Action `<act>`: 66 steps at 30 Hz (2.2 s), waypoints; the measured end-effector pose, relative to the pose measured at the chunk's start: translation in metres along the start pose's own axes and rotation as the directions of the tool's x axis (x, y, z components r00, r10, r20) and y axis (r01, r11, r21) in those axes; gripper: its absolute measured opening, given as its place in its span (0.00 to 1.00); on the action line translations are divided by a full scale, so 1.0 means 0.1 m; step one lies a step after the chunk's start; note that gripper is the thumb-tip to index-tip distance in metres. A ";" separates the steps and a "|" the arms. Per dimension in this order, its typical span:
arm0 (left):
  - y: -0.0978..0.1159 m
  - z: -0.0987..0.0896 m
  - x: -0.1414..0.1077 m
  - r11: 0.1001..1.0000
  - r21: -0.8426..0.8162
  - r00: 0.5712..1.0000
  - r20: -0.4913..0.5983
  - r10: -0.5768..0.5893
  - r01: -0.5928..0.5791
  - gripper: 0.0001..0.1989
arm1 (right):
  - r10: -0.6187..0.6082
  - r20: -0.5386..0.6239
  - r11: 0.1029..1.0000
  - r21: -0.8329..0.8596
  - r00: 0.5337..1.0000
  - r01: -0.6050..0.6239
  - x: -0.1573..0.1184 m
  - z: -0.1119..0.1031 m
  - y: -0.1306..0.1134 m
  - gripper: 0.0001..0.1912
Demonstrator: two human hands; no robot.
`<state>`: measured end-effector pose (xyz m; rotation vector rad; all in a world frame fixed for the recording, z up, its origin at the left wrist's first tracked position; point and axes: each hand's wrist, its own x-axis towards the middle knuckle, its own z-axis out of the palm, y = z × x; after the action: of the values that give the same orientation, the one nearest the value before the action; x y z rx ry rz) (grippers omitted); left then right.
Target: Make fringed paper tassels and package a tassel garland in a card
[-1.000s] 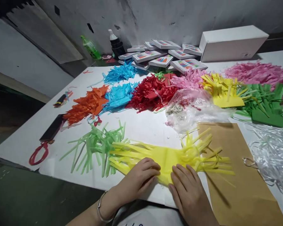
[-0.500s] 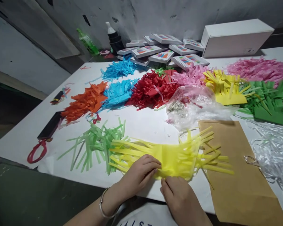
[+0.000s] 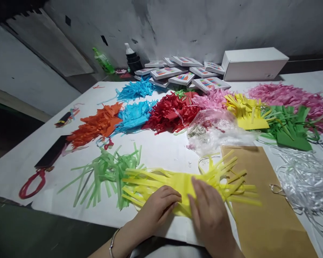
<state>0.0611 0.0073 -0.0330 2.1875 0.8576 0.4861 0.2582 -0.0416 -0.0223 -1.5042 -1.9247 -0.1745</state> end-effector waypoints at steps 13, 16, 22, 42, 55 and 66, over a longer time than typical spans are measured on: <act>-0.05 -0.09 0.00 0.992 0.121 0.999 0.014 -0.037 0.035 0.11 | -0.041 0.188 0.989 0.148 0.981 0.012 -0.32 0.05 0.17 0.11; -0.03 -0.17 0.18 0.936 0.229 0.955 0.072 -0.289 0.267 0.10 | 0.121 0.237 0.991 0.035 0.964 -0.132 -0.23 0.11 0.19 0.15; -0.07 -0.27 0.54 0.853 0.356 0.898 0.075 -0.433 0.381 0.12 | 0.205 0.236 0.978 -0.092 0.950 -0.188 0.01 0.23 0.25 0.14; -0.06 -0.03 0.21 0.874 0.475 0.990 -0.036 0.138 -0.104 0.09 | 0.058 0.201 0.982 0.162 0.978 -0.092 -0.07 0.18 0.10 0.13; -0.21 0.10 0.19 0.927 0.358 0.977 -0.131 0.171 -0.114 0.07 | -0.092 0.004 0.980 -0.178 0.996 0.092 -0.07 -0.13 0.36 0.12; -0.26 0.11 0.20 0.930 0.338 0.965 -0.159 0.209 -0.145 0.08 | 0.051 0.327 0.981 -0.192 0.944 0.014 -0.17 -0.05 0.19 0.17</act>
<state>0.0700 0.0290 -0.0586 2.5685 0.8958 0.6968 0.2792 -0.0518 -0.0334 -1.7706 -2.2079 -0.1052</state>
